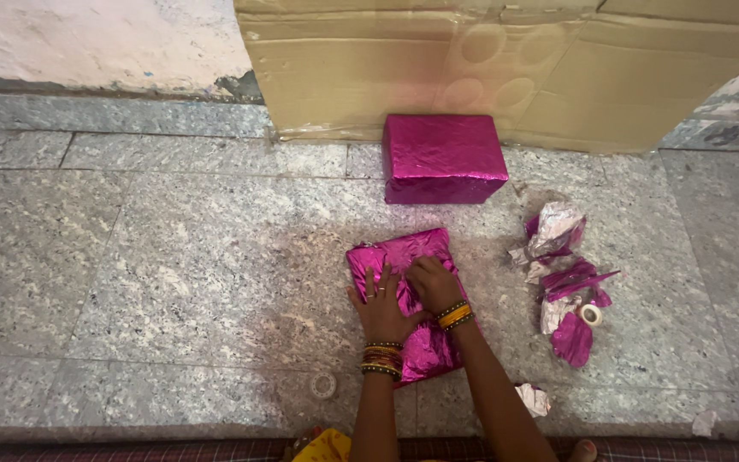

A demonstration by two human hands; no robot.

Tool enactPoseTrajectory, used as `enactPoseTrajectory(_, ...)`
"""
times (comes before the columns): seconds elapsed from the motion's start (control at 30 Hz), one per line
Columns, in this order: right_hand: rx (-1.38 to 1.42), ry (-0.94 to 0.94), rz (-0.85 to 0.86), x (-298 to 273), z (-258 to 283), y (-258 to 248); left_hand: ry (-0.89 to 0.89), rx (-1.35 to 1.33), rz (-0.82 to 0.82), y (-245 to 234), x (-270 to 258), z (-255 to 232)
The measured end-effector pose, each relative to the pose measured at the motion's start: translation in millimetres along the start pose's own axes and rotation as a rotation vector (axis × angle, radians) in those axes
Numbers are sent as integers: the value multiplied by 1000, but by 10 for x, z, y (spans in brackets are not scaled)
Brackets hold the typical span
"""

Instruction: The person wraps a rectangular box with pink metallic wrapping paper. They fold the paper over the box, smooth the edges, and apply tape to secure the folds. A second wrapped box is visible nearby.

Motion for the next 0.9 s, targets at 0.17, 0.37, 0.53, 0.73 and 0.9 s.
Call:
enactPoseTrajectory(0.17, 31, 0, 25, 21, 62, -30, 3, -5, -21, 1, -6, 1)
enactPoseTrajectory(0.37, 65, 48, 58, -33, 112, -57, -10, 28, -6, -15, -4, 3)
enactPoseTrajectory(0.53, 151, 165, -43, -1, -15, -36, -2, -3, -29, -68, -10, -16)
enactPoseTrajectory(0.73, 141, 228, -115, -21, -116, 50, -22, -36, 3, -51, -14, -17)
enactPoseTrajectory(0.9, 7, 141, -121, -27, -118, 198, 28, 10, -165, -62, -15, -20)
Point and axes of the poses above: each hand's wrist, its own x-axis towards the middle knuckle, its own y-axis out of the palm, z = x × y, the point moved 2 cm from there along x, towards the middle knuckle, and after that the axes turned 10 degrees about x, right-handed, at the moved point
